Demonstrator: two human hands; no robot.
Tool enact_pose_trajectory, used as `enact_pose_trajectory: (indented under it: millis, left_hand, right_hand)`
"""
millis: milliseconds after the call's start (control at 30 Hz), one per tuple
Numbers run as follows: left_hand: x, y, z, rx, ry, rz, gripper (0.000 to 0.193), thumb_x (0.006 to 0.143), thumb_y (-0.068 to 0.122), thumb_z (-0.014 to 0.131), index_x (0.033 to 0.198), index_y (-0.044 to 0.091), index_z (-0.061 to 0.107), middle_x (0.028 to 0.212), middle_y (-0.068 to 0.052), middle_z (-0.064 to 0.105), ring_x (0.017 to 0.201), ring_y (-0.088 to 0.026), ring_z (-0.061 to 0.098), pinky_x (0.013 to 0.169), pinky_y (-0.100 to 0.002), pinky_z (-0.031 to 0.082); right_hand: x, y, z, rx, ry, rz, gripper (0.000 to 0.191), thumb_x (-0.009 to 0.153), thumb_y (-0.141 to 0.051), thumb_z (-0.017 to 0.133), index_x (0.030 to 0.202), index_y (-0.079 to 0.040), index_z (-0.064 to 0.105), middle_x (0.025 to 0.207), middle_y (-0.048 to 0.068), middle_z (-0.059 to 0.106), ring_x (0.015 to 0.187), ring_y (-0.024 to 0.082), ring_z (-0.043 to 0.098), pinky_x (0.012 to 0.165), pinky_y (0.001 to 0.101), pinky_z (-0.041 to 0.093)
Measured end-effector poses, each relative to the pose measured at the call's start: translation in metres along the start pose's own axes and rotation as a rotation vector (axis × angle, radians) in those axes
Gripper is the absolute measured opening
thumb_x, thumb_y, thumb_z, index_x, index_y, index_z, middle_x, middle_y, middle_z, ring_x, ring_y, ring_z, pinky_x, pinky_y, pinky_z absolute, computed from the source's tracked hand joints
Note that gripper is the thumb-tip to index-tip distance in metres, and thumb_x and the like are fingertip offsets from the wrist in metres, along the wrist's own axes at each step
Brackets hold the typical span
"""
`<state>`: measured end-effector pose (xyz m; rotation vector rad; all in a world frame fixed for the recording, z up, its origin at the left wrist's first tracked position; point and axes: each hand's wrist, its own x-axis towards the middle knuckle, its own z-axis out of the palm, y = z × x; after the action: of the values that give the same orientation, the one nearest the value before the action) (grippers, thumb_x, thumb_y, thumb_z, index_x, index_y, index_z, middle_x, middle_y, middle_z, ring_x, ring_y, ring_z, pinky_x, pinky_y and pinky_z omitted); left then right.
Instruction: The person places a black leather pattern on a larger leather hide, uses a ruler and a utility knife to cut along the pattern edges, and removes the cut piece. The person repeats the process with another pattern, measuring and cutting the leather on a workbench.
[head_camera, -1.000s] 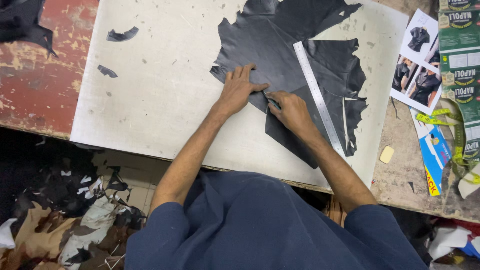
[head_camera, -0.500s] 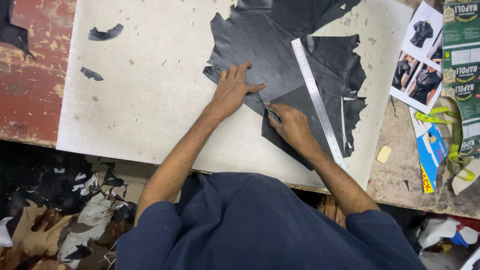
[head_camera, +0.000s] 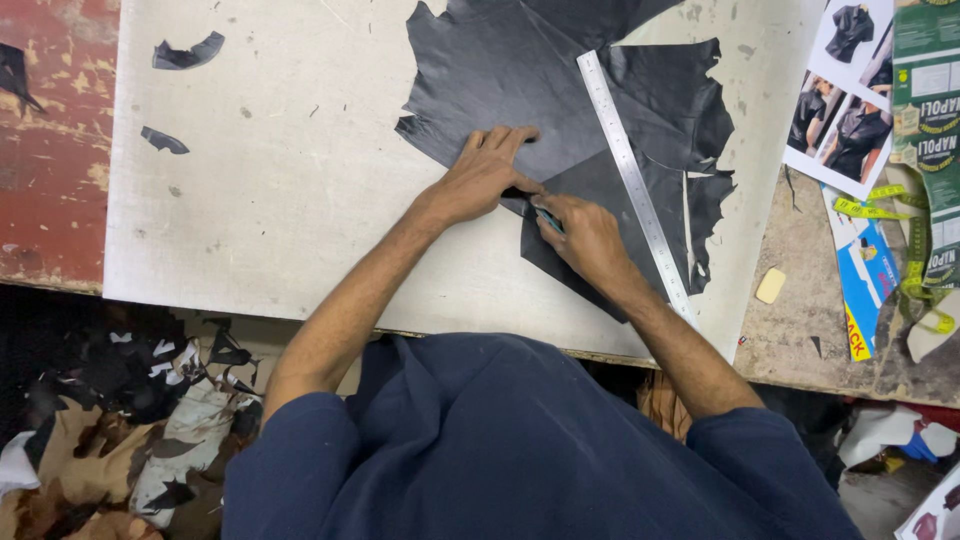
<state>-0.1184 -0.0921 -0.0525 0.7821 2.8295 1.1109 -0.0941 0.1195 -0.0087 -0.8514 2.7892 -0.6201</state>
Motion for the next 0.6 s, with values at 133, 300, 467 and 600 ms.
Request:
enact_pose_trajectory:
  millis: [133, 300, 467, 600]
  left_hand:
    - [0.005, -0.005, -0.002, 0.045, -0.003, 0.032, 0.063, 0.086, -0.017, 0.051, 0.11, 0.032, 0.082, 0.154, -0.007, 0.049, 0.133, -0.025, 0.044, 0.113, -0.043, 0.034]
    - [0.005, -0.007, -0.004, 0.045, -0.001, 0.031, 0.059, 0.088, -0.013, 0.049, 0.107, 0.032, 0.082, 0.153, -0.006, 0.05, 0.132, -0.025, 0.045, 0.114, -0.042, 0.034]
    - [0.005, -0.007, -0.003, 0.116, -0.011, 0.069, 0.069, 0.088, -0.017, 0.044, 0.108, 0.036, 0.082, 0.154, -0.007, 0.049, 0.13, -0.025, 0.046, 0.111, -0.041, 0.035]
    - [0.004, -0.008, -0.003, 0.107, -0.009, 0.075, 0.065, 0.09, -0.015, 0.046, 0.11, 0.035, 0.082, 0.154, -0.009, 0.049, 0.128, -0.025, 0.047, 0.108, -0.039, 0.037]
  right_hand:
    - [-0.005, -0.001, 0.004, 0.015, 0.003, 0.026, 0.032, 0.091, -0.013, 0.074, 0.122, -0.005, 0.072, 0.109, 0.015, 0.076, 0.081, 0.027, 0.076, 0.07, 0.0381, 0.061]
    - [-0.02, -0.009, 0.006, 0.017, 0.05, 0.065, 0.031, 0.093, -0.014, 0.074, 0.122, -0.006, 0.073, 0.101, 0.014, 0.077, 0.077, 0.027, 0.074, 0.069, 0.0393, 0.059]
    - [-0.037, -0.016, 0.015, 0.04, 0.105, 0.109, 0.035, 0.091, -0.013, 0.074, 0.124, -0.004, 0.071, 0.102, 0.015, 0.076, 0.074, 0.027, 0.074, 0.066, 0.0388, 0.059]
    - [-0.049, -0.022, 0.024, 0.062, 0.118, 0.182, 0.034, 0.092, -0.013, 0.074, 0.124, -0.003, 0.071, 0.1, 0.016, 0.076, 0.071, 0.025, 0.074, 0.063, 0.0381, 0.059]
